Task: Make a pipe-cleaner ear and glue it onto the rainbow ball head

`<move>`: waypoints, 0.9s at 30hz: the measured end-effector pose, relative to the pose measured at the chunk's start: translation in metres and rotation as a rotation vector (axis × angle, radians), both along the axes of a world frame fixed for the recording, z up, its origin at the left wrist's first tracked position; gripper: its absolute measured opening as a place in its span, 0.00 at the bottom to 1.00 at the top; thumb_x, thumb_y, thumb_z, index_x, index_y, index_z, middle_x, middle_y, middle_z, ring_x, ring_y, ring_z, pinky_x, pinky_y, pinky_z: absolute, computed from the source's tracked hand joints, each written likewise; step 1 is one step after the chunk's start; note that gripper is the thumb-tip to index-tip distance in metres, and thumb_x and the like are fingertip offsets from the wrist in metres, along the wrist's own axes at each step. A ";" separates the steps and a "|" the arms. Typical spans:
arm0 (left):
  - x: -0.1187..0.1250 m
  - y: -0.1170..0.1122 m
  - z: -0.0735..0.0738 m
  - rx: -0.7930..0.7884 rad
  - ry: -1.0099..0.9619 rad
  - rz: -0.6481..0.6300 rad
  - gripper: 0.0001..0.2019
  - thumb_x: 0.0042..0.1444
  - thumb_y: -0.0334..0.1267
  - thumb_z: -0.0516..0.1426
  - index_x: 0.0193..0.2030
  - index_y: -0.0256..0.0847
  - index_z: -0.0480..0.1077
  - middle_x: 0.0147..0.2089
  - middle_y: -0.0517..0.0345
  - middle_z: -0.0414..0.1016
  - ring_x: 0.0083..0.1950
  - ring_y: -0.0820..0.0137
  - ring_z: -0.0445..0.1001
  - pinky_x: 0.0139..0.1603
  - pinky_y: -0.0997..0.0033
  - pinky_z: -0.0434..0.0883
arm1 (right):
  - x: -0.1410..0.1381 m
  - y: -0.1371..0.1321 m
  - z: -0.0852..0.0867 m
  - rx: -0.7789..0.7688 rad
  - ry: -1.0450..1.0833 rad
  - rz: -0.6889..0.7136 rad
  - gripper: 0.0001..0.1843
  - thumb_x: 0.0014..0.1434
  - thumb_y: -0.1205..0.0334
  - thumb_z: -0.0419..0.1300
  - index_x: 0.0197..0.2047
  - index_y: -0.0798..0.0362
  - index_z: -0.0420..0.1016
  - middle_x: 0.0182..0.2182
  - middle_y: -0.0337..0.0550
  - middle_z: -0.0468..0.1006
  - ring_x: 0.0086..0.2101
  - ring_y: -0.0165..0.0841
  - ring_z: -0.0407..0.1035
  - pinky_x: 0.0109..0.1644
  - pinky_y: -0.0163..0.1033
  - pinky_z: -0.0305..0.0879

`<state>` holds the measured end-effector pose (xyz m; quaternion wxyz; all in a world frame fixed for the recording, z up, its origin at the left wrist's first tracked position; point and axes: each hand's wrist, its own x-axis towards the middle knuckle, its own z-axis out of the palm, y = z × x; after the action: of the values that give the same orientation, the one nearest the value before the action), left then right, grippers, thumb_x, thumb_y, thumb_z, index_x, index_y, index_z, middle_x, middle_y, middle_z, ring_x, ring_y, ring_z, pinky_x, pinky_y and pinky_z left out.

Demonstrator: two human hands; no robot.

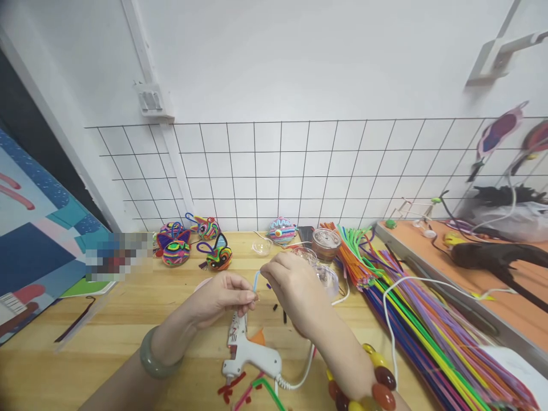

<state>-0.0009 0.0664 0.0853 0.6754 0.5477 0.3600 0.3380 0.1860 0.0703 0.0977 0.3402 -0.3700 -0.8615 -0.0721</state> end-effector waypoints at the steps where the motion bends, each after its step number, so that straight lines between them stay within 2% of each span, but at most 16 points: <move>1: 0.000 0.000 0.000 0.004 0.003 -0.001 0.09 0.41 0.39 0.64 0.22 0.33 0.74 0.23 0.56 0.73 0.22 0.78 0.64 0.25 0.76 0.60 | -0.001 -0.001 0.000 0.006 0.000 -0.007 0.09 0.62 0.67 0.53 0.33 0.54 0.74 0.30 0.45 0.74 0.32 0.34 0.67 0.36 0.38 0.61; 5: 0.002 -0.001 0.000 0.042 0.024 -0.003 0.09 0.42 0.39 0.64 0.22 0.33 0.74 0.23 0.57 0.73 0.22 0.78 0.63 0.25 0.76 0.61 | -0.004 -0.005 0.001 0.017 0.018 -0.064 0.10 0.61 0.67 0.53 0.32 0.55 0.74 0.27 0.45 0.72 0.31 0.36 0.65 0.34 0.38 0.59; 10: 0.005 -0.005 0.001 0.101 0.077 0.021 0.09 0.43 0.39 0.63 0.22 0.34 0.74 0.22 0.57 0.73 0.22 0.77 0.63 0.25 0.75 0.60 | -0.010 -0.009 0.000 -0.042 0.050 -0.102 0.10 0.61 0.67 0.52 0.33 0.55 0.74 0.28 0.46 0.73 0.31 0.36 0.67 0.34 0.38 0.60; 19: 0.005 -0.003 0.003 0.134 0.097 0.082 0.10 0.43 0.40 0.63 0.22 0.34 0.74 0.22 0.57 0.73 0.22 0.76 0.63 0.27 0.74 0.60 | -0.009 -0.003 -0.005 -0.191 0.288 -0.046 0.07 0.58 0.68 0.54 0.32 0.53 0.73 0.26 0.41 0.74 0.28 0.32 0.69 0.32 0.36 0.63; 23: 0.005 -0.003 0.004 0.130 0.106 0.085 0.11 0.42 0.42 0.63 0.22 0.34 0.73 0.22 0.58 0.72 0.22 0.76 0.63 0.27 0.74 0.60 | -0.012 -0.004 -0.003 -0.343 0.406 -0.060 0.06 0.56 0.66 0.55 0.30 0.54 0.73 0.24 0.40 0.73 0.26 0.32 0.67 0.31 0.36 0.62; 27: 0.005 -0.002 0.004 0.131 0.099 0.093 0.11 0.42 0.42 0.63 0.23 0.34 0.73 0.22 0.58 0.72 0.23 0.77 0.64 0.27 0.75 0.61 | -0.015 -0.004 -0.002 -0.647 0.619 -0.030 0.08 0.55 0.61 0.56 0.29 0.55 0.71 0.19 0.36 0.69 0.20 0.29 0.64 0.24 0.34 0.60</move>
<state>0.0043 0.0640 0.0893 0.6030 0.5894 0.3953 0.3644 0.1713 0.0662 0.0957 0.4474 -0.4741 -0.6919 0.3103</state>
